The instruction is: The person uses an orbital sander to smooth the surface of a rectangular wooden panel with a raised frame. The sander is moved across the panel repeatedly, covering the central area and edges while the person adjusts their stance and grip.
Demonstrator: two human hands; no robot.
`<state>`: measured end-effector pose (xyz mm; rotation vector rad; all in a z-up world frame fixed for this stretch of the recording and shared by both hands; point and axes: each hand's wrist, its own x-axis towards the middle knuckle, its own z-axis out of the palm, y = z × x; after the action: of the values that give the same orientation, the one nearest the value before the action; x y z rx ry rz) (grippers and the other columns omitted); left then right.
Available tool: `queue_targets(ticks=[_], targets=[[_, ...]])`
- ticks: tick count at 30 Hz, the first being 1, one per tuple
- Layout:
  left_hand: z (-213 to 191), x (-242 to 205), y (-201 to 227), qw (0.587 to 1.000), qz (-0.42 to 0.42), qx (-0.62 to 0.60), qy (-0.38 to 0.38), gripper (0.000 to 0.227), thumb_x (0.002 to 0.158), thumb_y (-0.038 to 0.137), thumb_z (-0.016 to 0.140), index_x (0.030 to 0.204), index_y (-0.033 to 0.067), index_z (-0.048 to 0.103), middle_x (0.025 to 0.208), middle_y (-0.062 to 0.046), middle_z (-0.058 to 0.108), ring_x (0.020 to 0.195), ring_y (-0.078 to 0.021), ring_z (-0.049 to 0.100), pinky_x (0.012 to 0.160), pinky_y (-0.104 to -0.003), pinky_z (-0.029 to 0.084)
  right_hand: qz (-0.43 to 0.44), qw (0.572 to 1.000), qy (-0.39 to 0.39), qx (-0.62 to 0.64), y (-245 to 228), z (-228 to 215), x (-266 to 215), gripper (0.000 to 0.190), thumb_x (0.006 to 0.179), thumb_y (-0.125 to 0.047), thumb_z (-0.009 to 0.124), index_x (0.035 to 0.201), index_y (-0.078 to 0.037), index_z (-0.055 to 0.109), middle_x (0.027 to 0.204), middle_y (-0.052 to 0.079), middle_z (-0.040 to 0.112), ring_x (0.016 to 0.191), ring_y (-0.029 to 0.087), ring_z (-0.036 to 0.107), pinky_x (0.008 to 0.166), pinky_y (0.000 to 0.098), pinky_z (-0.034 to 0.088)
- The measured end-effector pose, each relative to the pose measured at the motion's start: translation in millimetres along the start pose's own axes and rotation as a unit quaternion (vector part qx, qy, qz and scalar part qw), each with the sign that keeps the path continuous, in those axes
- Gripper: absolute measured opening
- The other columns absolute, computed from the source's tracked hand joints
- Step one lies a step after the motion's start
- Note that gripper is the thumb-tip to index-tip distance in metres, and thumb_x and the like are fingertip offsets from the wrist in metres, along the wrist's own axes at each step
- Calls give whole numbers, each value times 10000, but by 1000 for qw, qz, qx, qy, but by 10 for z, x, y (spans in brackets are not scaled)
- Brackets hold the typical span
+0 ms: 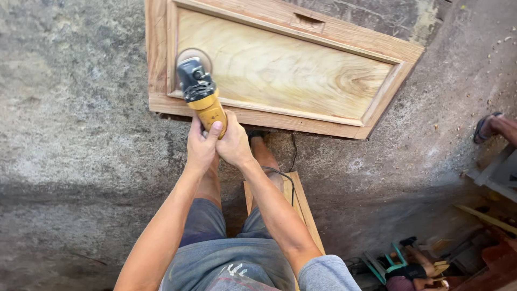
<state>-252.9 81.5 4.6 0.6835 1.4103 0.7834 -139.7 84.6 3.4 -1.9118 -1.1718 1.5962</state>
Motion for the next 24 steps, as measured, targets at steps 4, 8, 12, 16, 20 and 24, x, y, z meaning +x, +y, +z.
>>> queue_targets(ticks=[4, 8, 12, 16, 20, 24], targets=[[214, 30, 33, 999, -40, -21, -17, 677, 986, 346, 708, 1497, 7, 422, 1364, -119, 620, 1240, -192, 618, 1077, -338, 496, -3, 999, 35, 28, 130, -147, -32, 603, 866, -279, 788, 1338, -18, 518, 1071, 264, 725, 994, 405, 732, 811, 436, 584], [791, 8, -22, 996, -38, 53, -58, 761, 956, 385, 735, 1529, 4, 409, 1277, -133, 693, 1110, -194, 682, 969, -353, 556, 28, 992, 101, 67, 500, -547, -200, 589, 887, -267, 774, 1354, -21, 513, 1118, 233, 734, 1025, 325, 755, 854, 411, 592], [1534, -42, -88, 971, -77, 197, -108, 879, 884, 458, 733, 1574, 49, 372, 1077, -191, 764, 891, -208, 747, 826, -358, 588, 103, 973, 168, 122, 884, -1138, -390, 504, 912, -211, 743, 1339, -31, 543, 1176, 180, 757, 1046, 246, 751, 880, 389, 597], [1957, -80, -179, 956, -73, 246, -140, 860, 881, 410, 754, 1572, 50, 389, 1082, -228, 749, 933, -239, 739, 846, -364, 577, 105, 965, 207, 119, 1105, -1470, -477, 540, 890, -169, 745, 1364, -39, 523, 1209, 168, 732, 1060, 227, 727, 883, 386, 592], [1870, -85, -227, 980, -22, 171, -101, 754, 935, 362, 728, 1539, 34, 418, 1228, -188, 744, 1058, -223, 755, 887, -350, 588, 57, 964, 168, 197, 1109, -1403, -376, 483, 969, -192, 675, 1401, -41, 520, 1231, 172, 736, 1071, 258, 735, 912, 392, 613], [1727, -108, -265, 988, -31, 132, -71, 682, 980, 353, 712, 1521, 30, 452, 1283, -194, 718, 1144, -227, 703, 977, -346, 559, 52, 988, 127, 74, 1065, -1325, -299, 534, 932, -218, 731, 1374, -13, 514, 1102, 267, 727, 1046, 414, 718, 850, 462, 585]])
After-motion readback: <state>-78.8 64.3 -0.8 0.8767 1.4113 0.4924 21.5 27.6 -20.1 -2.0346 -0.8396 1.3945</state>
